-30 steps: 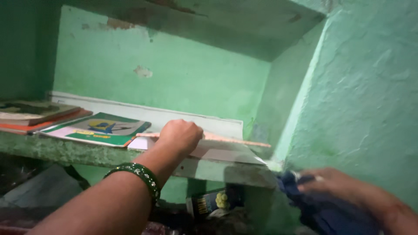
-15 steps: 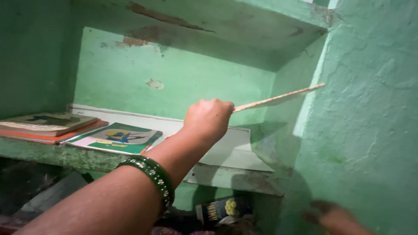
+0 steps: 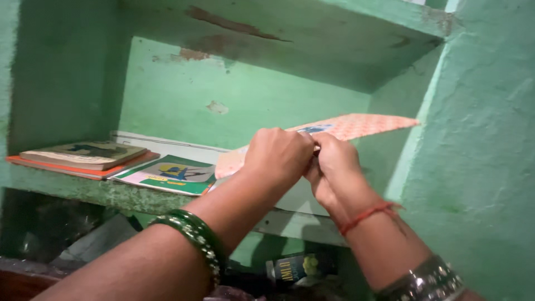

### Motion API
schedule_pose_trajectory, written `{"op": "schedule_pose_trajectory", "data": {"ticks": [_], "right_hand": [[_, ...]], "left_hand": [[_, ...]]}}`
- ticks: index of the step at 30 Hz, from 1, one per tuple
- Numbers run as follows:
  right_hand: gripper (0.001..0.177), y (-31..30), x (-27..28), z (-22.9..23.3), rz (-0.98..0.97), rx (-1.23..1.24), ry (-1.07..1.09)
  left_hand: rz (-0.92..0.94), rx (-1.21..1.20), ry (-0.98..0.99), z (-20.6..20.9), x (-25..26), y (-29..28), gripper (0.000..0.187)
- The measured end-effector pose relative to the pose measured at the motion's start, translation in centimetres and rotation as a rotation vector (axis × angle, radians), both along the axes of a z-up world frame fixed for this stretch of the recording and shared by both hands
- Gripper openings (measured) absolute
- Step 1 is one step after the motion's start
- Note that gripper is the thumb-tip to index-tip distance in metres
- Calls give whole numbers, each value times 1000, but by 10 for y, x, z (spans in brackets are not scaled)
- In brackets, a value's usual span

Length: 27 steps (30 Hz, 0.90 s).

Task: The person wipes and organizes several notebooks using a blue cloth by hand on a shelf.

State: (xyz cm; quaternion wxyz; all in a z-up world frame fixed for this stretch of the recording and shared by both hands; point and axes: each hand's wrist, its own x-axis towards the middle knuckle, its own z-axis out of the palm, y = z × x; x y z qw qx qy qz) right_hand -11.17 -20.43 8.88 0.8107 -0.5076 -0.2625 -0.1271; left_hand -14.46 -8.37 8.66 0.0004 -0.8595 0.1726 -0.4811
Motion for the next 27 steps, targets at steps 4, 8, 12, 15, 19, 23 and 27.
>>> {"op": "schedule_pose_trajectory", "data": {"ticks": [4,8,12,15,19,23,27], "right_hand": [[22,0,20,12,-202,79,208],[27,-1,37,20,-7,231,141],[33,28,57,17,98,204,110],[38,62,68,9,277,138,163],[40,110,75,-19,457,-257,228],[31,157,81,-70,477,-457,397],[29,168,93,-105,401,-430,480]], "left_hand": [[-287,-133,279,0,16,51,40],[-226,-697,396,-6,33,97,78],[-509,-1713,634,-21,42,133,79],[-1047,-1810,373,-28,61,155,67],[-692,-1801,-140,-46,75,192,78],[-232,-1815,-6,-75,94,215,90],[62,-1727,248,-97,106,217,107]]}}
